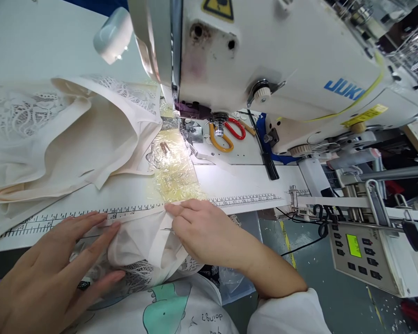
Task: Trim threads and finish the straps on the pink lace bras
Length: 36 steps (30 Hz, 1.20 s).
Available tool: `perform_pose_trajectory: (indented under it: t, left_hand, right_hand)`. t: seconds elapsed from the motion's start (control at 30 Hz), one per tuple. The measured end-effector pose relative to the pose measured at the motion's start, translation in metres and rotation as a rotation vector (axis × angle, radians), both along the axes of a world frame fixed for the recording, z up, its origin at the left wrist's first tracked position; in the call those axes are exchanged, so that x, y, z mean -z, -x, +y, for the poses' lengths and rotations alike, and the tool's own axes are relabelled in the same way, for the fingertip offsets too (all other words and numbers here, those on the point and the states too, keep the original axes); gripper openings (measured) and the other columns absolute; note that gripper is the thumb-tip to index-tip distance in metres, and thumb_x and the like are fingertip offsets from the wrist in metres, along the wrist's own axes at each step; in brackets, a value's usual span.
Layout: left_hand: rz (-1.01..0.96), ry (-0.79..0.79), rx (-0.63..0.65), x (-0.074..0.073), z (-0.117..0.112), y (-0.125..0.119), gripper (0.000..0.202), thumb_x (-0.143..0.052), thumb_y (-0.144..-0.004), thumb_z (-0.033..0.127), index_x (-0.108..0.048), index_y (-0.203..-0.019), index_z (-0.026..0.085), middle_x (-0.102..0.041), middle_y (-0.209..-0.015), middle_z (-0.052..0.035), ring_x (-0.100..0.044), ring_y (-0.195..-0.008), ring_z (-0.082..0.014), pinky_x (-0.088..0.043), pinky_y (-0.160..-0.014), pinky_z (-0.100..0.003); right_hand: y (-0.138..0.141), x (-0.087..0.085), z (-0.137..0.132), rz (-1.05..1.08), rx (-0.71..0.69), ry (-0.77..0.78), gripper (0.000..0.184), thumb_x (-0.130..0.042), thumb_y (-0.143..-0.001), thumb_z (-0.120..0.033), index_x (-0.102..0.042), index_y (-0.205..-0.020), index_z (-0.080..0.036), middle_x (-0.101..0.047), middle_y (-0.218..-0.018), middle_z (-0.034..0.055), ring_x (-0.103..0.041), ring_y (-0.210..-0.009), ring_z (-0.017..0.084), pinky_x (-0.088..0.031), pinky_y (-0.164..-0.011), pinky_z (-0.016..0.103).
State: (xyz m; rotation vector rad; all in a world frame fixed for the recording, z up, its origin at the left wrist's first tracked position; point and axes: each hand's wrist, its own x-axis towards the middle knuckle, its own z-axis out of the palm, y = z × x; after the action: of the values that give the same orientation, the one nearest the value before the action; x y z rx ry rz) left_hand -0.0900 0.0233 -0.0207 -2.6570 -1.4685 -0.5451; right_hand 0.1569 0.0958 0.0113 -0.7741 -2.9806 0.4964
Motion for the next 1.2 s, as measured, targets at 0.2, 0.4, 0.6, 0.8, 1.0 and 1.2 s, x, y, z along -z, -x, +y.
perform_pose_trajectory:
  t: [0.2, 0.4, 0.6, 0.8, 1.0, 1.2]
  left_hand:
    - [-0.17, -0.076, 0.2, -0.012, 0.003, -0.036, 0.033, -0.054, -0.081, 0.029, -0.054, -0.103, 0.005, -0.057, -0.103, -0.0132, -0.054, -0.097, -0.0216, -0.046, -0.084, -0.032]
    - [-0.005, -0.037, 0.096, 0.007, 0.015, -0.052, 0.032, -0.04, -0.082, 0.008, -0.054, -0.111, 0.013, -0.062, -0.089, -0.0082, -0.056, -0.089, -0.0231, -0.045, -0.077, -0.038]
    - [-0.076, 0.036, 0.131, 0.014, 0.012, -0.043, 0.026, -0.042, -0.082, 0.008, -0.059, -0.099, 0.018, -0.057, -0.118, -0.0092, -0.051, -0.104, -0.0238, -0.042, -0.085, -0.04]
    - [-0.091, 0.094, 0.156, 0.013, 0.012, -0.043, 0.025, -0.041, -0.083, 0.008, -0.061, -0.094, 0.016, -0.055, -0.125, -0.0068, -0.048, -0.111, -0.0233, -0.04, -0.091, -0.04]
    - [-0.066, 0.08, 0.146, 0.013, 0.012, -0.044, 0.029, -0.038, -0.082, 0.008, -0.061, -0.098, 0.017, -0.057, -0.122, -0.0067, -0.05, -0.109, -0.0237, -0.041, -0.089, -0.04]
    - [-0.022, 0.079, 0.158, 0.007, 0.014, -0.043, 0.029, -0.041, -0.084, 0.013, -0.059, -0.106, 0.016, -0.058, -0.122, -0.0042, -0.051, -0.108, -0.0226, -0.04, -0.091, -0.038]
  right_hand:
    - [-0.001, -0.002, 0.004, 0.026, -0.008, 0.063, 0.011, -0.045, -0.083, -0.014, -0.055, -0.086, -0.011, -0.05, -0.127, 0.0123, -0.05, -0.109, 0.021, -0.042, -0.098, 0.035]
    - [-0.008, -0.005, 0.019, 0.127, -0.022, 0.269, 0.008, -0.046, -0.08, -0.01, -0.053, -0.082, -0.014, -0.051, -0.127, 0.0116, -0.053, -0.105, 0.018, -0.044, -0.094, 0.035]
    - [-0.01, -0.005, 0.024, 0.14, 0.002, 0.326, 0.01, -0.045, -0.08, -0.009, -0.053, -0.083, -0.014, -0.054, -0.125, 0.0095, -0.056, -0.094, 0.019, -0.046, -0.085, 0.036]
    - [-0.01, -0.005, 0.023, 0.134, 0.001, 0.321, 0.009, -0.046, -0.079, -0.009, -0.052, -0.082, -0.014, -0.053, -0.126, 0.0095, -0.055, -0.094, 0.019, -0.045, -0.086, 0.036]
    - [-0.009, -0.005, 0.023, 0.141, -0.001, 0.329, 0.009, -0.046, -0.08, -0.009, -0.052, -0.081, -0.015, -0.052, -0.126, 0.0099, -0.055, -0.097, 0.019, -0.045, -0.088, 0.036]
    - [-0.009, -0.005, 0.023, 0.145, -0.005, 0.333, 0.01, -0.046, -0.08, -0.009, -0.052, -0.084, -0.015, -0.053, -0.125, 0.01, -0.054, -0.101, 0.019, -0.044, -0.09, 0.036]
